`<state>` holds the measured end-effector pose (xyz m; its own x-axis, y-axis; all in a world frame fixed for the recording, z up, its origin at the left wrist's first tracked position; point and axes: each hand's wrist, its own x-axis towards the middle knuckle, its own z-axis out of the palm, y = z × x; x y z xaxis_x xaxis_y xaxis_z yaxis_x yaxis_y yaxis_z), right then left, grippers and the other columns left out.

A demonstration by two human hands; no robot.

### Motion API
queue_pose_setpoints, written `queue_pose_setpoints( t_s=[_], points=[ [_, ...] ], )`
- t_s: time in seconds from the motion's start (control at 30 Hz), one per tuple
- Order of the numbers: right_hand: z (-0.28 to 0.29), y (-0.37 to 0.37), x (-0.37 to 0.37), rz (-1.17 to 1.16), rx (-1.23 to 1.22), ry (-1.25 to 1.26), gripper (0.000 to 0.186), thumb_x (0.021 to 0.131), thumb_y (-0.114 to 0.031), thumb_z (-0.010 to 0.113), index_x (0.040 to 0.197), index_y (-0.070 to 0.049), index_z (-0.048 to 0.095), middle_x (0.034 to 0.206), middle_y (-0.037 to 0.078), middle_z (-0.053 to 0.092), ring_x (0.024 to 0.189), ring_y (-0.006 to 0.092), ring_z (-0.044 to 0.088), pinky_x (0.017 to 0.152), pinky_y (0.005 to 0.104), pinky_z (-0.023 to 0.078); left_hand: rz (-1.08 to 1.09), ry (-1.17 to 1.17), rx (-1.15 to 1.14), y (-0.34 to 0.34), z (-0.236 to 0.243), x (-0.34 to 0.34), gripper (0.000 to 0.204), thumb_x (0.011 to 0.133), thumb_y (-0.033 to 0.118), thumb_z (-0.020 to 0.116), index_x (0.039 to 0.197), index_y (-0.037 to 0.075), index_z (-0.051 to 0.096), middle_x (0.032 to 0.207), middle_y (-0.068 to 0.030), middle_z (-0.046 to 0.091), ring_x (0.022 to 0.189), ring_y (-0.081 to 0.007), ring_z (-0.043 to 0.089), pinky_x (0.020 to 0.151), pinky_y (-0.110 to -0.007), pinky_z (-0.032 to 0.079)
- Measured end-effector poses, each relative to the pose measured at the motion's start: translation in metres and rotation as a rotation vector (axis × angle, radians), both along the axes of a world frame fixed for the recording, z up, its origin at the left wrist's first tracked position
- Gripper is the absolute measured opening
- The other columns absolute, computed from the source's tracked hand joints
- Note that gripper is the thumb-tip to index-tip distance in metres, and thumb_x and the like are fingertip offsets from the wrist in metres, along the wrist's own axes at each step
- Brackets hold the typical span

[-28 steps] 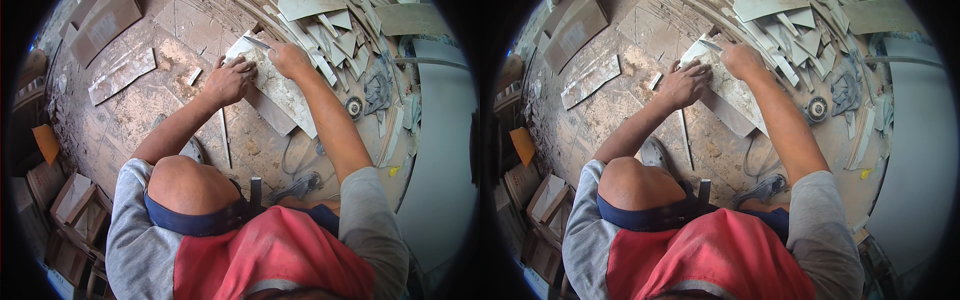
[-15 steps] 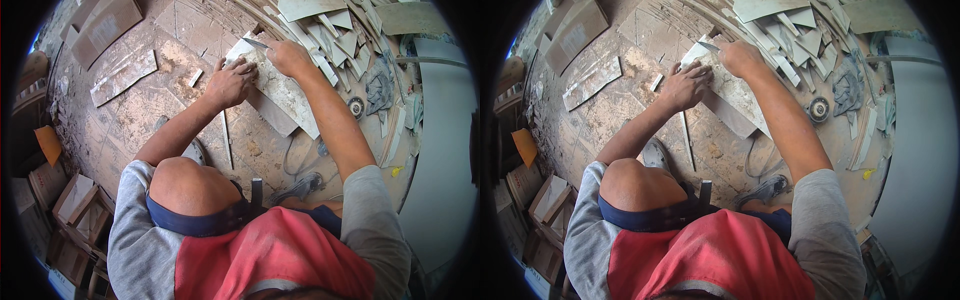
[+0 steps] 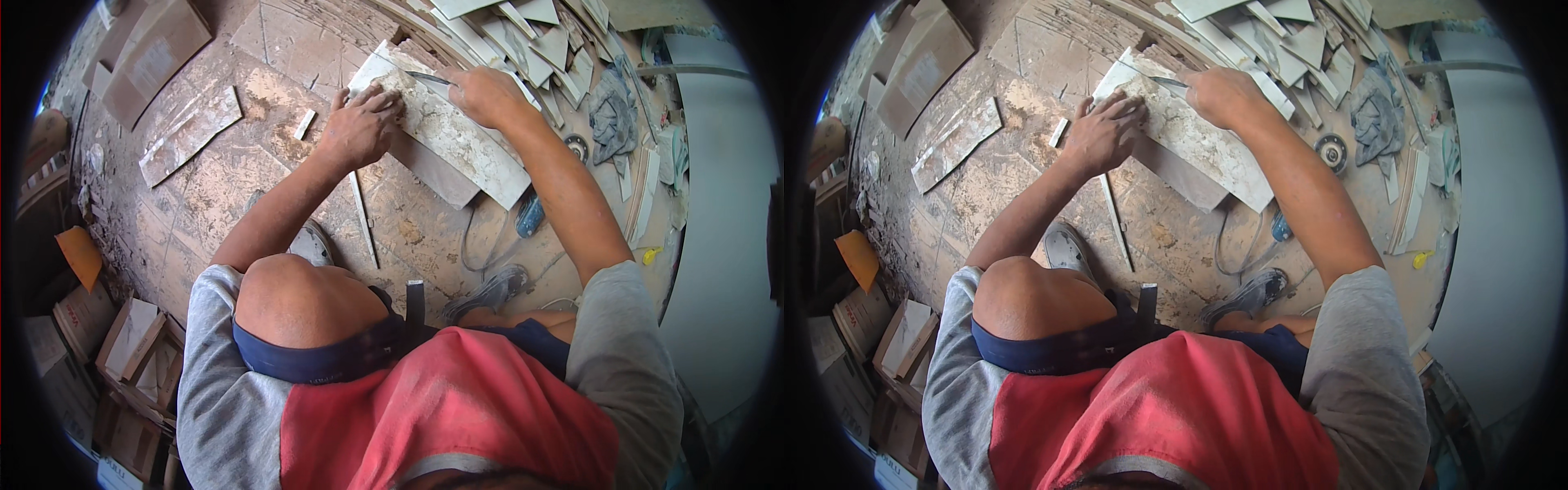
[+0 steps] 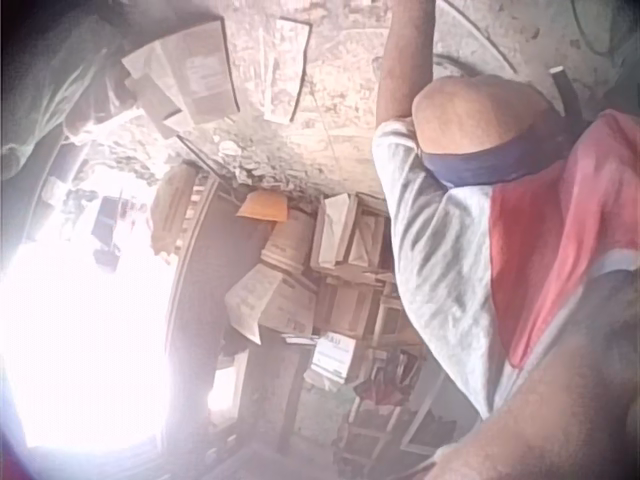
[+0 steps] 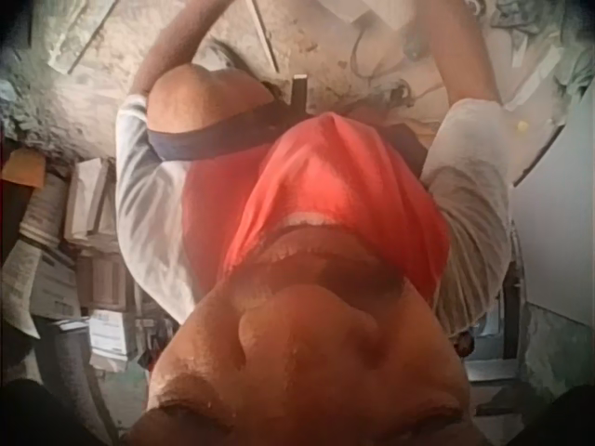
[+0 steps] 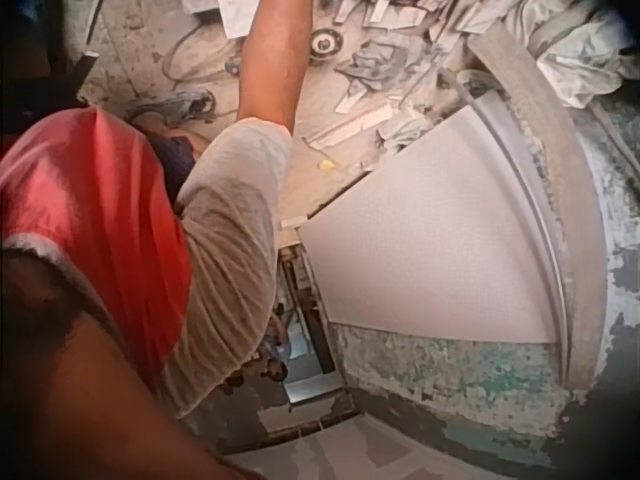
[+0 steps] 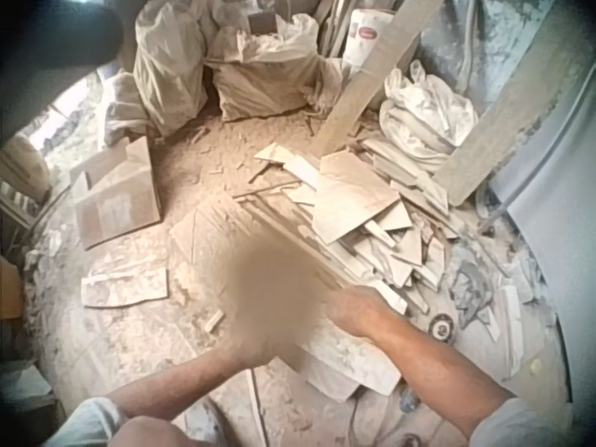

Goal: The person selects and aligns tile pieces, marks a cut line on a tile piece with a marking tool, and cuts along the edge of the tile using an angle grinder.

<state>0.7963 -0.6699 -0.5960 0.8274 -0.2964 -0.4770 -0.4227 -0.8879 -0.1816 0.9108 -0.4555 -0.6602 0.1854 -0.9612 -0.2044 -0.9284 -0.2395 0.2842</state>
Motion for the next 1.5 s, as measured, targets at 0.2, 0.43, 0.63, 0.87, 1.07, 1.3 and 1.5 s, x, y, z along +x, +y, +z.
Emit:
queue_pose_setpoints(
  t_s=[0.2,0.43,0.63,0.87,1.07,1.3,1.5],
  points=[
    [0.003,-0.016,-0.053,0.041,-0.021,0.037,0.040,0.092,-0.028,0.049,0.131,-0.022,0.058,0.095,0.021,0.068,0.088,0.0377,0.065,0.079,0.0475,0.052,-0.002,-0.050,0.012,0.000,0.001,-0.001,0.058,0.085,0.029,0.063,0.141,0.023,0.048,0.150,0.0022,0.042,0.143,-0.0193,0.033,0.112,-0.056,0.026],
    [0.017,-0.033,-0.131,0.082,-0.045,0.101,0.042,0.090,-0.025,0.051,0.131,-0.019,0.057,0.093,0.020,0.068,0.084,0.0378,0.065,0.076,0.0483,0.051,-0.011,-0.038,0.009,-0.002,0.003,-0.003,0.059,0.084,0.032,0.066,0.140,0.025,0.048,0.149,0.0024,0.043,0.142,-0.0197,0.034,0.111,-0.055,0.026],
    [0.030,-0.045,-0.181,0.052,-0.057,0.326,0.043,0.089,-0.021,0.051,0.131,-0.018,0.058,0.091,0.018,0.068,0.083,0.0369,0.065,0.075,0.0475,0.051,-0.028,-0.069,0.017,-0.002,0.004,-0.003,0.060,0.083,0.032,0.066,0.140,0.023,0.048,0.149,0.0019,0.042,0.142,-0.0198,0.032,0.111,-0.054,0.027],
    [0.034,-0.052,-0.217,0.088,-0.101,0.310,0.038,0.090,-0.020,0.050,0.126,-0.020,0.063,0.085,0.016,0.069,0.079,0.0334,0.067,0.071,0.0448,0.053,-0.019,-0.091,0.056,-0.004,0.006,-0.005,0.062,0.082,0.030,0.065,0.141,0.025,0.048,0.151,0.0030,0.040,0.142,-0.0188,0.032,0.114,-0.050,0.025],
    [0.051,-0.056,-0.235,0.049,-0.096,0.411,0.040,0.088,-0.021,0.053,0.127,-0.016,0.061,0.090,0.019,0.068,0.084,0.0360,0.065,0.076,0.0473,0.051,-0.034,-0.072,0.033,-0.002,0.001,-0.005,0.061,0.083,0.032,0.065,0.141,0.023,0.049,0.150,0.0019,0.040,0.142,-0.0203,0.033,0.113,-0.054,0.025],
    [0.073,-0.037,-0.224,-0.303,0.247,-0.199,0.027,0.092,-0.024,0.054,0.108,-0.004,0.063,0.079,0.016,0.067,0.072,0.0304,0.065,0.068,0.0407,0.050,0.050,0.093,-0.024,-0.009,0.024,-0.020,0.050,0.091,0.034,0.060,0.136,0.015,0.053,0.145,-0.0045,0.048,0.134,-0.0217,0.043,0.111,-0.048,0.030],
    [0.052,0.032,-0.130,-0.562,0.776,-0.385,0.026,0.098,-0.028,0.052,0.105,-0.004,0.060,0.069,0.001,0.056,0.063,0.0099,0.055,0.061,0.0297,0.048,0.140,1.559,-0.176,-0.024,0.052,-0.048,0.060,0.100,0.048,0.046,0.146,0.010,0.043,0.133,-0.0100,0.055,0.117,-0.0223,0.053,0.096,-0.036,0.044]
  ],
)
